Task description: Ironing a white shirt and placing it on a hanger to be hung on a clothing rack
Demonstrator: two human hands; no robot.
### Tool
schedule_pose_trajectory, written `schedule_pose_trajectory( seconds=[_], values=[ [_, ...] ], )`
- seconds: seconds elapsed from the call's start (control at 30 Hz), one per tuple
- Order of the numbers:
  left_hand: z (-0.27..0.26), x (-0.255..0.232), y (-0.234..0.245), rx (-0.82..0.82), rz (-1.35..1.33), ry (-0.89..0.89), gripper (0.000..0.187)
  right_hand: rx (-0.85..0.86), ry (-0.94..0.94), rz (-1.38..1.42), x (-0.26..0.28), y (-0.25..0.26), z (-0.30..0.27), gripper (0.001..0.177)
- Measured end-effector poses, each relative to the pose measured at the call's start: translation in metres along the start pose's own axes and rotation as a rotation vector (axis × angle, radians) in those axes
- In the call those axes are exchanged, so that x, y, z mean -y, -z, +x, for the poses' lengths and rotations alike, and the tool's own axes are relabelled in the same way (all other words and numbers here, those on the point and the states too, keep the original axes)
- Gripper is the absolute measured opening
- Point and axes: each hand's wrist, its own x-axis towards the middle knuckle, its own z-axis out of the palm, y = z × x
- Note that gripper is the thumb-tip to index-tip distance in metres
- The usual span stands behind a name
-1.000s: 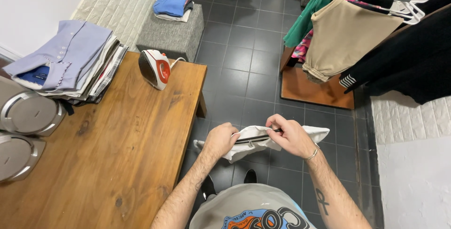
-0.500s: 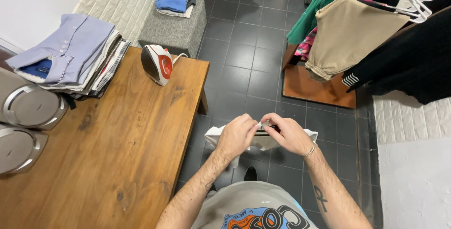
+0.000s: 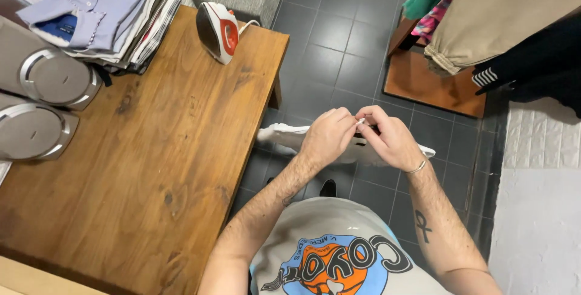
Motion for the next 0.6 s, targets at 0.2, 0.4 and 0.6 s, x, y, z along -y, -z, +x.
schedule_pose_trajectory(
  seconds=[0.2,0.4,0.6],
  values=[
    [-0.007,0.015,0.085,-0.032,-0.144,0.145,0.043,-0.144,0.003,0.057,-0.034,0.02,-0.012,0.021],
    [-0.035,0.072,0.109,0.23,-0.147,0.322,0.054,-0.258,0.035,0.221,-0.05,0.043,-0.015,0.019],
    [-0.04,0.076,0.105,0.142,-0.169,0.326,0.024,-0.295,0.042,0.284,-0.053,0.056,-0.015,0.019]
  ],
)
